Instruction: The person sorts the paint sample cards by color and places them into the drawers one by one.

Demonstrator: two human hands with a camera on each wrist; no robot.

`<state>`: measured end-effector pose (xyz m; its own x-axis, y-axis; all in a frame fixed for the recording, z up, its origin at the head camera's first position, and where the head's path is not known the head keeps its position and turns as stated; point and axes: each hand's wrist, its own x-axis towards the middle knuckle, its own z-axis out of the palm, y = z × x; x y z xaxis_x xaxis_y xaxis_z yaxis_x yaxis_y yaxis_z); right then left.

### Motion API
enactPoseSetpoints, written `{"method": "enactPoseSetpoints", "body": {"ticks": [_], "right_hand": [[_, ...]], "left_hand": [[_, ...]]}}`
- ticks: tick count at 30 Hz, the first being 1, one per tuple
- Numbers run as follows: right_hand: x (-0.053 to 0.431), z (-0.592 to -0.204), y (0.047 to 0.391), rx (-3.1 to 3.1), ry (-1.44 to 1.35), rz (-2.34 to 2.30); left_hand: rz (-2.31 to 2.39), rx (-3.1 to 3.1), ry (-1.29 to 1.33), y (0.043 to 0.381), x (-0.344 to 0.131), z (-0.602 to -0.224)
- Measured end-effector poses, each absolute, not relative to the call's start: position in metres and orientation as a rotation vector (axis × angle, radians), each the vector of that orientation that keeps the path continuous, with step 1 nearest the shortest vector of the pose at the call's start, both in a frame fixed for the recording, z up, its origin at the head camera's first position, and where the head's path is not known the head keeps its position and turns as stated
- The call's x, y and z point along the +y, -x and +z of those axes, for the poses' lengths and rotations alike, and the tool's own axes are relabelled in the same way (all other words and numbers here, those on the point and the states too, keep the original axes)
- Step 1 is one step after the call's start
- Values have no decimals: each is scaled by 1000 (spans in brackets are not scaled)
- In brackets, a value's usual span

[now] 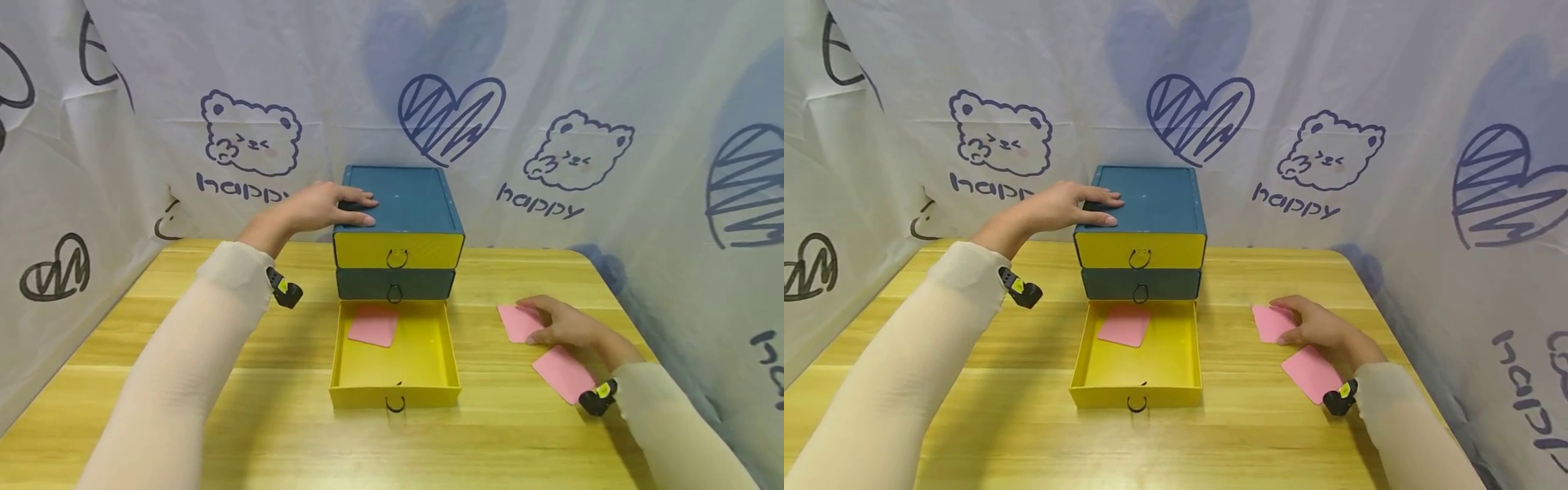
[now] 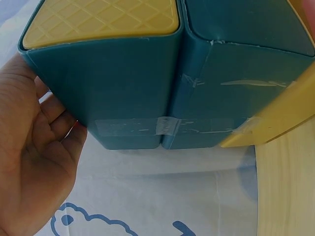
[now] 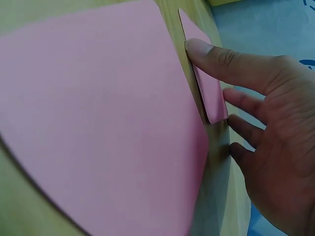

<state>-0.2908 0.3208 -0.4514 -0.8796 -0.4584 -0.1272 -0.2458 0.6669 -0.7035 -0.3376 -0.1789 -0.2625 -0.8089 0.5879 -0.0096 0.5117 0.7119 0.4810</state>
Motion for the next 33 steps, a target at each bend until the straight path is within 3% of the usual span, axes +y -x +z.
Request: {"method": "enactPoseSetpoints", "body": {"ticks": [22, 33], "right_hand": [[300, -439, 278, 2719, 549, -680], [275, -417, 254, 2804, 776, -690]], "left_hand": [[690, 2761, -884, 337, -179, -266], [707, 2747, -895, 336, -178, -263]]}}
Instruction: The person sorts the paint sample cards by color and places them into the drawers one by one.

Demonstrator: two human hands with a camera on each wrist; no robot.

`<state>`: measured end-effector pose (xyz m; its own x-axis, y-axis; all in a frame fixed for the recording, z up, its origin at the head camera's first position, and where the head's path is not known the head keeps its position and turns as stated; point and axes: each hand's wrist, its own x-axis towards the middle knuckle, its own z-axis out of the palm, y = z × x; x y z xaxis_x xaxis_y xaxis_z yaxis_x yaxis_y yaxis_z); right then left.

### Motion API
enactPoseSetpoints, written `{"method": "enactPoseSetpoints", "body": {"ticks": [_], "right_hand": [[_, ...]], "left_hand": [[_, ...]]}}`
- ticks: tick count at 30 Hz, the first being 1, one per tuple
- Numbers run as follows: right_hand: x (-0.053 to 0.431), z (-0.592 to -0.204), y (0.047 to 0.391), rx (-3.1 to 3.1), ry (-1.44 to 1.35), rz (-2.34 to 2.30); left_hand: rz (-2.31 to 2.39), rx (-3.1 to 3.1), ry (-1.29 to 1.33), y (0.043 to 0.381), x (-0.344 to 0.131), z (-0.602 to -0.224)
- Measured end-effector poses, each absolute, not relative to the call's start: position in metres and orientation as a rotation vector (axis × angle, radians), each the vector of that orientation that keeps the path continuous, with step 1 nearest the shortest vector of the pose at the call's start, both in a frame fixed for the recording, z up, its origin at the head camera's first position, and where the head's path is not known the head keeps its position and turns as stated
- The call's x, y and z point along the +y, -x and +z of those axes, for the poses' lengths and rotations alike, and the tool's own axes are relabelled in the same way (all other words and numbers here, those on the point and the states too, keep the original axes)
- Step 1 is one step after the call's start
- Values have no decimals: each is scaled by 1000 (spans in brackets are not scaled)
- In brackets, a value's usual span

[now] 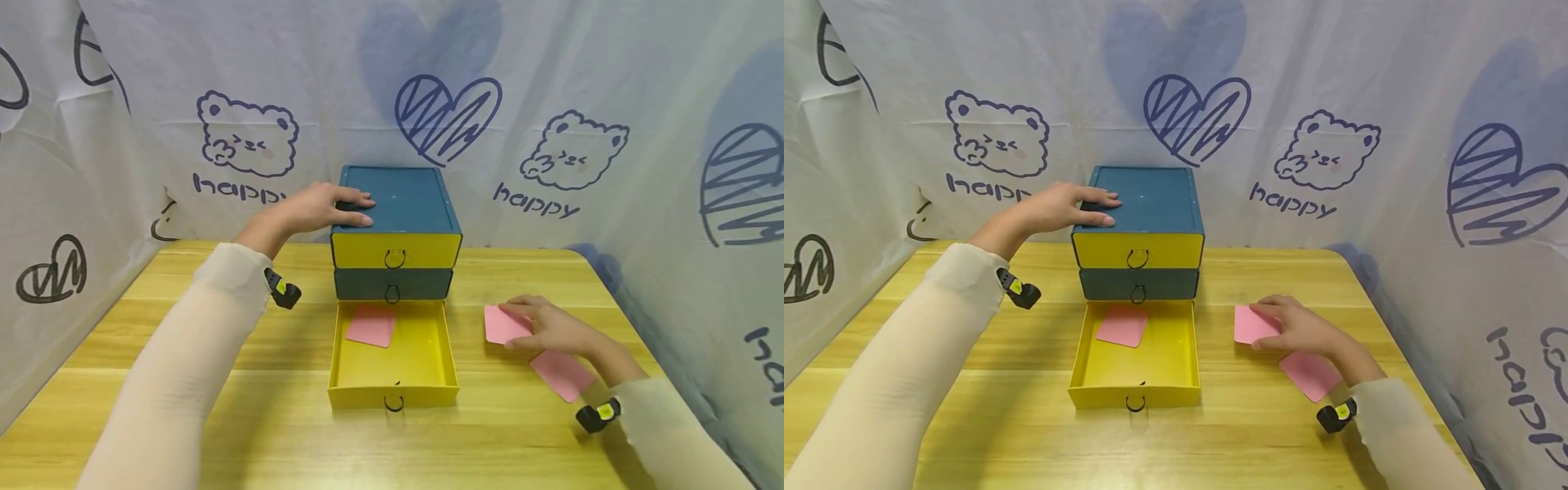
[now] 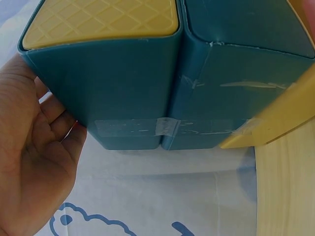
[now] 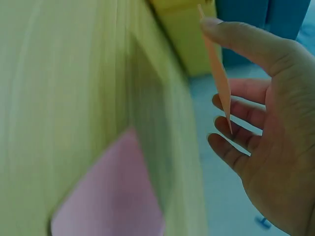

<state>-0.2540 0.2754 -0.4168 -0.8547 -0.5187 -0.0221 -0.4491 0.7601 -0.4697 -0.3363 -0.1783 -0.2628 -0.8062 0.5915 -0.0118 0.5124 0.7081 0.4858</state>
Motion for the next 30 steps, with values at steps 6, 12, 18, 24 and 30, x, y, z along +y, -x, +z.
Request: {"method": "enactPoseSetpoints", "body": {"ticks": [6, 12, 18, 24, 30], "right_hand": [[242, -397, 235, 2790, 978, -748], [201, -384, 225, 2767, 1200, -706], [164, -384, 226, 2779, 1314, -579], [141, -393, 233, 2790, 1340, -458], [130, -401, 236, 2824, 1348, -402]], "left_hand": [[722, 2746, -889, 336, -181, -262], [702, 2763, -868, 338, -183, -264], [688, 2778, -867, 338, -183, -266], [682, 2788, -878, 336, -180, -267], [703, 2778, -881, 336, -179, -266]]}}
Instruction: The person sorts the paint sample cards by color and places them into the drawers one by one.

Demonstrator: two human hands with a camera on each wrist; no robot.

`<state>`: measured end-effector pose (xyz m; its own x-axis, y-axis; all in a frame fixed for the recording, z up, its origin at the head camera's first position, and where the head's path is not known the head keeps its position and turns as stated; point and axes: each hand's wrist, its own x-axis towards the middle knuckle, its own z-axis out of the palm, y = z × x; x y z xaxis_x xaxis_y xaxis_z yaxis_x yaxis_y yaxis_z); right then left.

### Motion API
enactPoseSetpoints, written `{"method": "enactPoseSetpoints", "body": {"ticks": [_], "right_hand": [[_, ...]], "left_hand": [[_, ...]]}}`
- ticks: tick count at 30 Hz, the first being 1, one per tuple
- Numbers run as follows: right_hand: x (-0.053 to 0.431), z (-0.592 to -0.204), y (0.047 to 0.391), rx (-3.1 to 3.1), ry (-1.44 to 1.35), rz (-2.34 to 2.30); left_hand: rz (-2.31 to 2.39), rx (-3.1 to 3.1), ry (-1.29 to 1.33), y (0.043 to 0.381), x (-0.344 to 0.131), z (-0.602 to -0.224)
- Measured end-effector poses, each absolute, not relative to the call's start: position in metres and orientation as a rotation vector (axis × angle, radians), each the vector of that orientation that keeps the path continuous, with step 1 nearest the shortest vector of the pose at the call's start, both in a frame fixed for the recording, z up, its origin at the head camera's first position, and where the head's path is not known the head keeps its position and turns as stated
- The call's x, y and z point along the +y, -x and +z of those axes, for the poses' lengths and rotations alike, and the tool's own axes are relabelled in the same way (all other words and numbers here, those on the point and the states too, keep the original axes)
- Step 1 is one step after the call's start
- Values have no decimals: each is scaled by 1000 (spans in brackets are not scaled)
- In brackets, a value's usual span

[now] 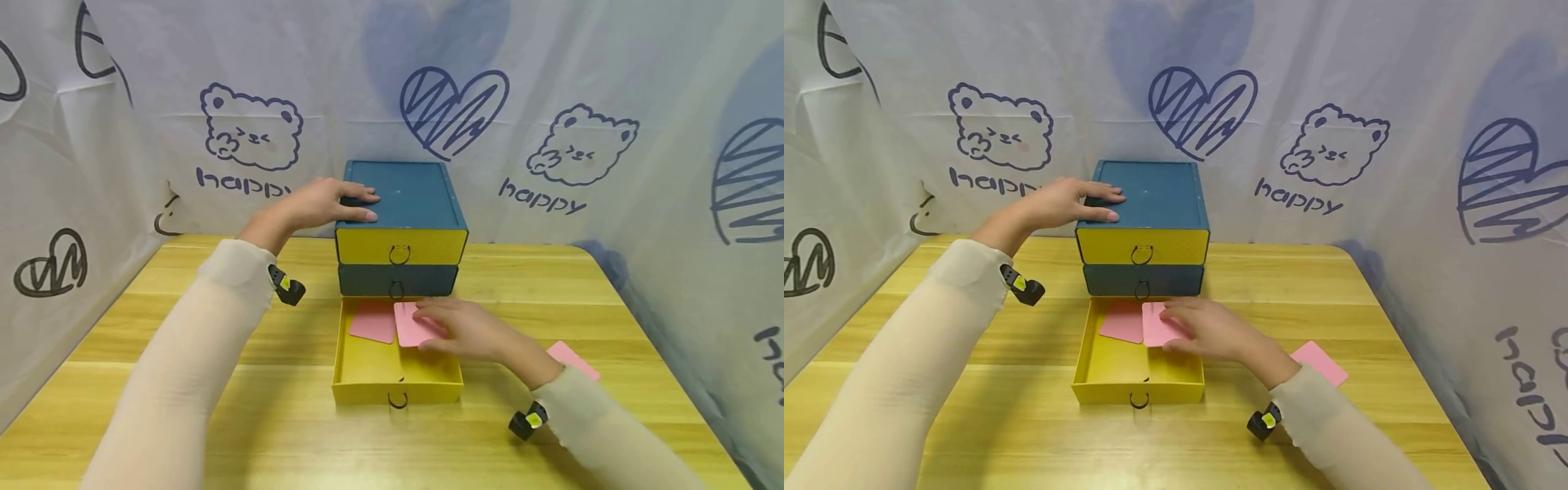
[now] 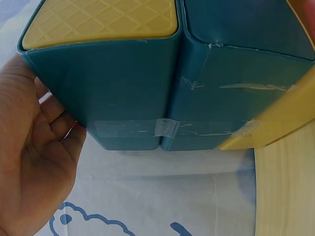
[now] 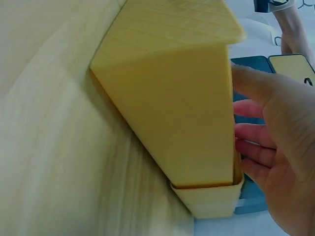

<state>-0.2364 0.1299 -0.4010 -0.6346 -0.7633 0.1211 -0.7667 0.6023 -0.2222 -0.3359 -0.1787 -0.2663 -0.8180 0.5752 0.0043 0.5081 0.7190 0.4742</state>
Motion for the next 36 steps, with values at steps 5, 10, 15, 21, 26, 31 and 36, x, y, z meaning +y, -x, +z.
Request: {"method": "enactPoseSetpoints", "body": {"ticks": [5, 10, 15, 21, 26, 31, 36], "right_hand": [[130, -404, 235, -2738, -1329, 388], [144, -404, 230, -2702, -1293, 461], [168, -402, 221, -2690, -1198, 588], [203, -402, 211, -2725, -1039, 698], [234, -408, 204, -2766, -926, 753], [264, -415, 199, -2837, -815, 859], [291, -426, 192, -2902, -727, 973]], "left_hand": [[699, 2774, -889, 336, -178, -266], [702, 2767, -881, 337, -176, -266], [707, 2761, -864, 337, -175, -264], [712, 2752, -856, 339, -177, -263], [696, 2758, -855, 337, -177, -261], [677, 2759, -860, 336, -176, -261], [667, 2758, -857, 335, -176, -261]]}}
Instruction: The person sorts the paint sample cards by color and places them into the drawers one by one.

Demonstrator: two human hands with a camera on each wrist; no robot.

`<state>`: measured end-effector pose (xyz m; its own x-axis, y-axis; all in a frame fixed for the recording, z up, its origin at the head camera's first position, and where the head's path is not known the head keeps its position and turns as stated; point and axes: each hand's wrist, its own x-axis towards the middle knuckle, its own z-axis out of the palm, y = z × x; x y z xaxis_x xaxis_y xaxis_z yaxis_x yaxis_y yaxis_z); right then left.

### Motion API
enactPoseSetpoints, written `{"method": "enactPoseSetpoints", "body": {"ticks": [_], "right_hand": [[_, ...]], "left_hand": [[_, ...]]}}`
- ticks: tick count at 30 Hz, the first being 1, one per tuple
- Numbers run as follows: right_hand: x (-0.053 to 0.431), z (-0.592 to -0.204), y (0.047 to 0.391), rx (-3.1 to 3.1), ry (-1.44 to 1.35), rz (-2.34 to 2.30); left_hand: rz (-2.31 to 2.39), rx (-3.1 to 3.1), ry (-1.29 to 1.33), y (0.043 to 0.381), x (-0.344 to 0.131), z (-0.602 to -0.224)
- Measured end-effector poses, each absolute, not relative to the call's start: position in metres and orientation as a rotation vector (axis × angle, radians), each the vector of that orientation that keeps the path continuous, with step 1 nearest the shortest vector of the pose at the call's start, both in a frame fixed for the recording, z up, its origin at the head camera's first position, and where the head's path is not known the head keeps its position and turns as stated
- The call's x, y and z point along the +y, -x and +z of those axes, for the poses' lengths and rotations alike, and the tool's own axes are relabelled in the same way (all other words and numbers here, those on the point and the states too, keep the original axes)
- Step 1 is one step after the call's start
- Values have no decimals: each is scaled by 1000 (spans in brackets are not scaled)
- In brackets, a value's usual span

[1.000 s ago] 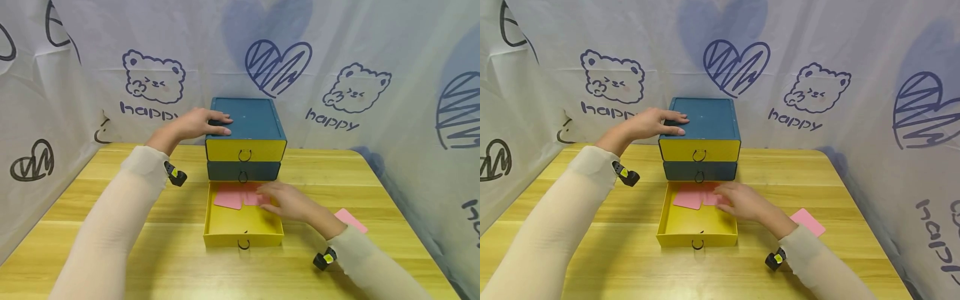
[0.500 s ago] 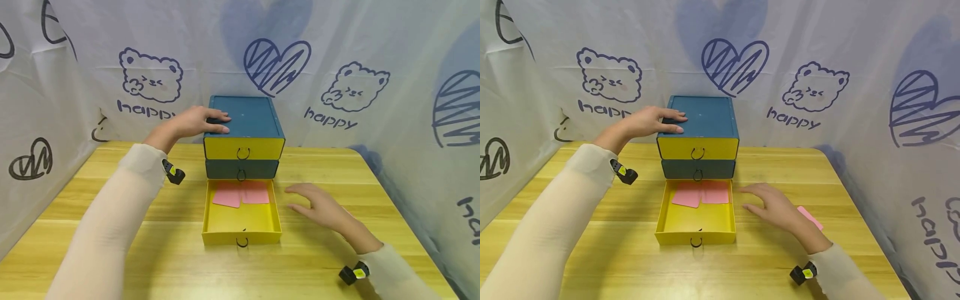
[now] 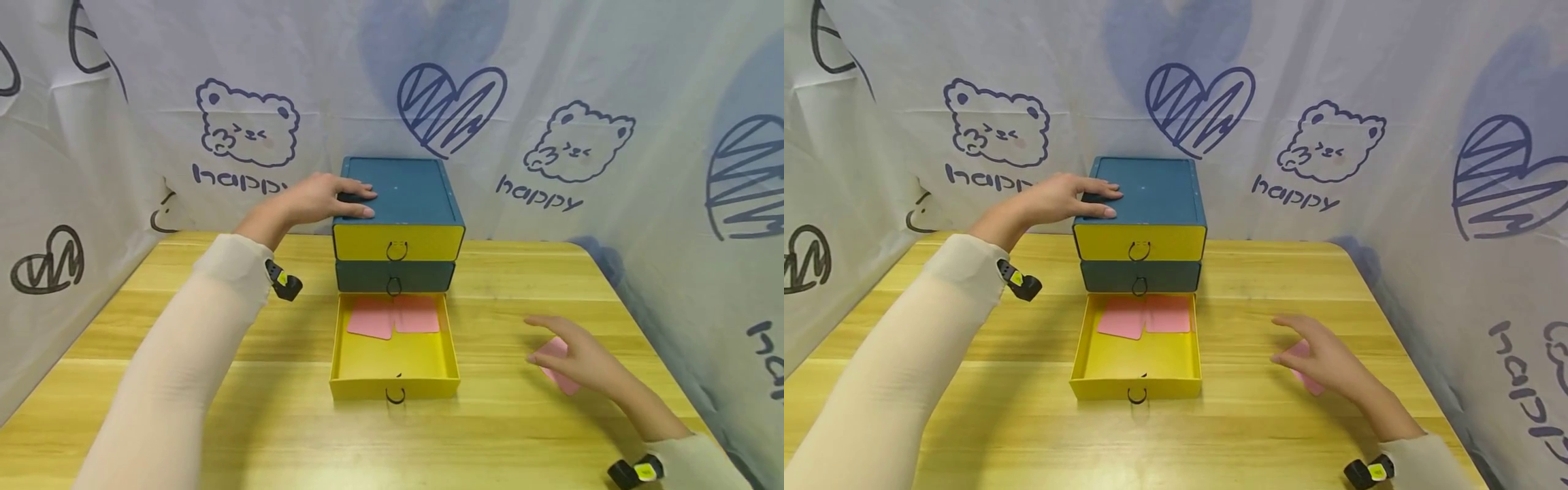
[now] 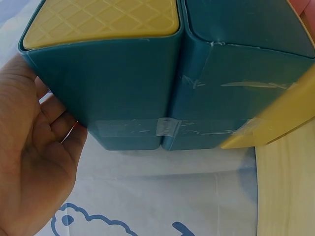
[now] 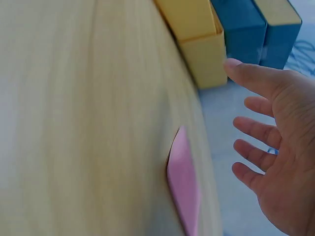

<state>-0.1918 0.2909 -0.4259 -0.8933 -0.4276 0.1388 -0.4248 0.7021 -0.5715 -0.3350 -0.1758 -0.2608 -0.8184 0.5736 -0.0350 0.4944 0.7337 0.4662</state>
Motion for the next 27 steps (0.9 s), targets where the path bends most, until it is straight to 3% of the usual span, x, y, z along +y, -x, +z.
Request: {"method": "enactPoseSetpoints", "body": {"ticks": [13, 22, 27], "right_hand": [[338, -452, 183, 2880, 517, -867], [339, -454, 178, 2853, 400, -845], [334, -450, 175, 2889, 476, -824]], "left_hand": [[642, 2758, -841, 334, -172, -256], [667, 2744, -836, 336, -172, -256], [666, 2745, -850, 337, -173, -255]]}}
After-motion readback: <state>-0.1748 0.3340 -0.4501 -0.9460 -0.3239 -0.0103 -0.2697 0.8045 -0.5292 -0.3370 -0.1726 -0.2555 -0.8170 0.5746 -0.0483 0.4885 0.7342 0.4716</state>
